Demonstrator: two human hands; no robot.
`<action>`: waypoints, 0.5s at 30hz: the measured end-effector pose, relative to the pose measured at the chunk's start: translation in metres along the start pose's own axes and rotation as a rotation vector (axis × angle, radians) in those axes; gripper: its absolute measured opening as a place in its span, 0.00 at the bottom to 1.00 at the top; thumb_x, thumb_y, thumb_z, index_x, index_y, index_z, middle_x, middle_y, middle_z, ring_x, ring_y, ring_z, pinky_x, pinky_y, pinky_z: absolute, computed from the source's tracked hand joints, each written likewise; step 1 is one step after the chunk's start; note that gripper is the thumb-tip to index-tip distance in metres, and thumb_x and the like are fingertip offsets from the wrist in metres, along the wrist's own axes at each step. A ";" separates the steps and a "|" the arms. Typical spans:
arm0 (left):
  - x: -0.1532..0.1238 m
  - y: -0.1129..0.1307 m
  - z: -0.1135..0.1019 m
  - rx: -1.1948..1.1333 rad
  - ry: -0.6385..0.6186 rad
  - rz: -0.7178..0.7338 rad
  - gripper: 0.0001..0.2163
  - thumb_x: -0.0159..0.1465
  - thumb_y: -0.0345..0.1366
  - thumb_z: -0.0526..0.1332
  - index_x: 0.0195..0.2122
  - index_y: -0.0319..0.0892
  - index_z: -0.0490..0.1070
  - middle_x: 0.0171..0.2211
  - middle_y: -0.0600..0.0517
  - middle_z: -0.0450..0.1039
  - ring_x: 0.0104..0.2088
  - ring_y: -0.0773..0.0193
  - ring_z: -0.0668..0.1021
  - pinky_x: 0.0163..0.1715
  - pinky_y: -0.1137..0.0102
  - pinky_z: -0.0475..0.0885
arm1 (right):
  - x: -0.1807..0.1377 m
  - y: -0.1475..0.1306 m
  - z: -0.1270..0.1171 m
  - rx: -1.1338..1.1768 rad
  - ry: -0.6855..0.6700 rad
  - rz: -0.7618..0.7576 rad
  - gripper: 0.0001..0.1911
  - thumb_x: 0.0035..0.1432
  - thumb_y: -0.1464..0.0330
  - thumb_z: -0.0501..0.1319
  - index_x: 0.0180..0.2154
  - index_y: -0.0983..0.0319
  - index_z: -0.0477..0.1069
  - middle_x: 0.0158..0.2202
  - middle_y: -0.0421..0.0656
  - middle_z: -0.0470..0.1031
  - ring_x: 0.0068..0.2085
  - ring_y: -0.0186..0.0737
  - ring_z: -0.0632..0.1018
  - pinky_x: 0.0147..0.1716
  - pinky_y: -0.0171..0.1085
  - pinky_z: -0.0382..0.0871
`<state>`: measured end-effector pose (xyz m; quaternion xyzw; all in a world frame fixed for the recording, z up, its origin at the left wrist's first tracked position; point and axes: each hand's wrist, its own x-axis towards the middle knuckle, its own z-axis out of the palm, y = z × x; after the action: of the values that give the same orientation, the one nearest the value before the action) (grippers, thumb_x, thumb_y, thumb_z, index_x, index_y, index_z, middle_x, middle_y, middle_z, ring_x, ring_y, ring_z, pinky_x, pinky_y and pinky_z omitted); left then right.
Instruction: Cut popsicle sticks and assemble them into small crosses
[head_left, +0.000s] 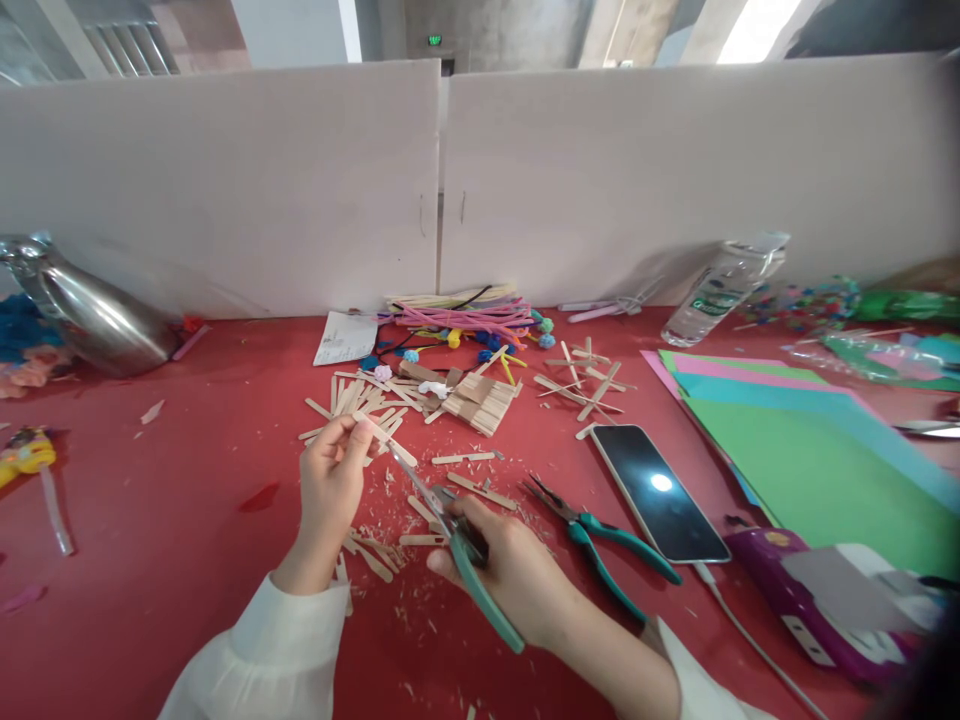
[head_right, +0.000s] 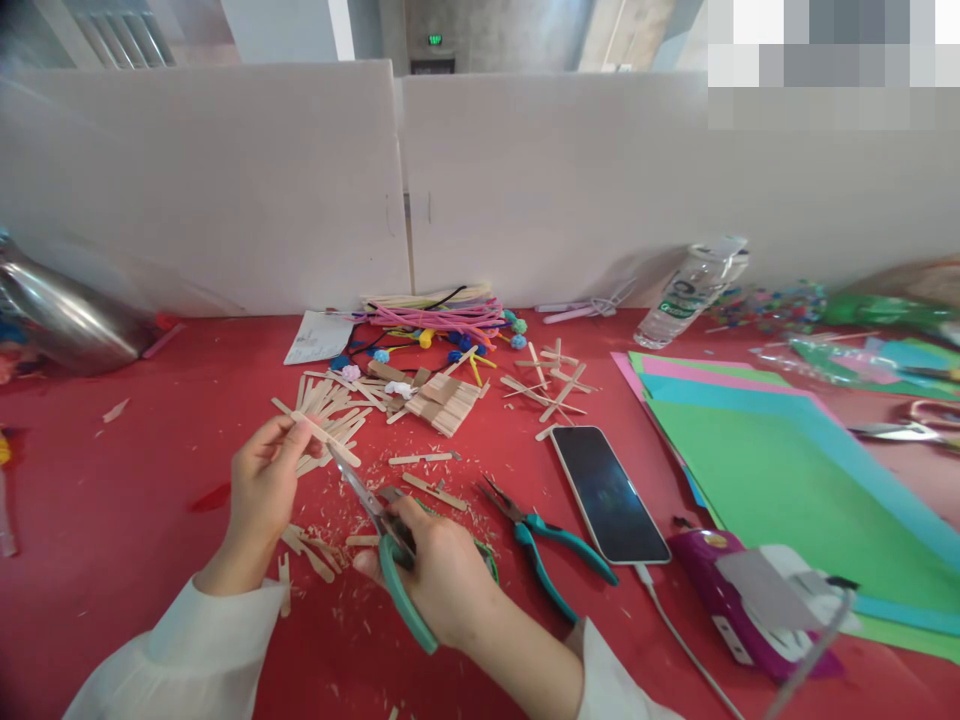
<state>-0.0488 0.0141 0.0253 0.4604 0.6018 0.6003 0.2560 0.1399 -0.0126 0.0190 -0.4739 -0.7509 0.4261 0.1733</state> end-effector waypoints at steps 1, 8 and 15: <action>0.000 0.001 0.000 0.008 0.002 0.005 0.11 0.57 0.44 0.58 0.30 0.41 0.71 0.22 0.54 0.69 0.24 0.67 0.72 0.28 0.73 0.69 | 0.000 0.000 0.000 -0.028 0.009 0.004 0.19 0.50 0.55 0.59 0.38 0.62 0.67 0.21 0.37 0.64 0.21 0.32 0.63 0.22 0.31 0.55; -0.002 0.002 -0.001 0.092 -0.032 0.040 0.12 0.57 0.45 0.58 0.29 0.40 0.71 0.22 0.54 0.69 0.25 0.68 0.71 0.28 0.74 0.69 | 0.000 0.004 0.003 -0.147 0.055 -0.026 0.18 0.52 0.55 0.56 0.39 0.61 0.68 0.22 0.39 0.69 0.21 0.34 0.67 0.22 0.31 0.56; -0.002 0.002 -0.002 0.105 -0.045 0.042 0.13 0.57 0.45 0.57 0.30 0.40 0.71 0.23 0.53 0.70 0.25 0.67 0.72 0.27 0.75 0.69 | 0.001 0.005 0.004 -0.187 0.083 -0.054 0.16 0.53 0.56 0.56 0.36 0.62 0.68 0.22 0.40 0.71 0.21 0.35 0.69 0.22 0.32 0.57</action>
<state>-0.0489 0.0114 0.0271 0.4992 0.6166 0.5628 0.2322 0.1400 -0.0129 0.0130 -0.4846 -0.7922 0.3293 0.1706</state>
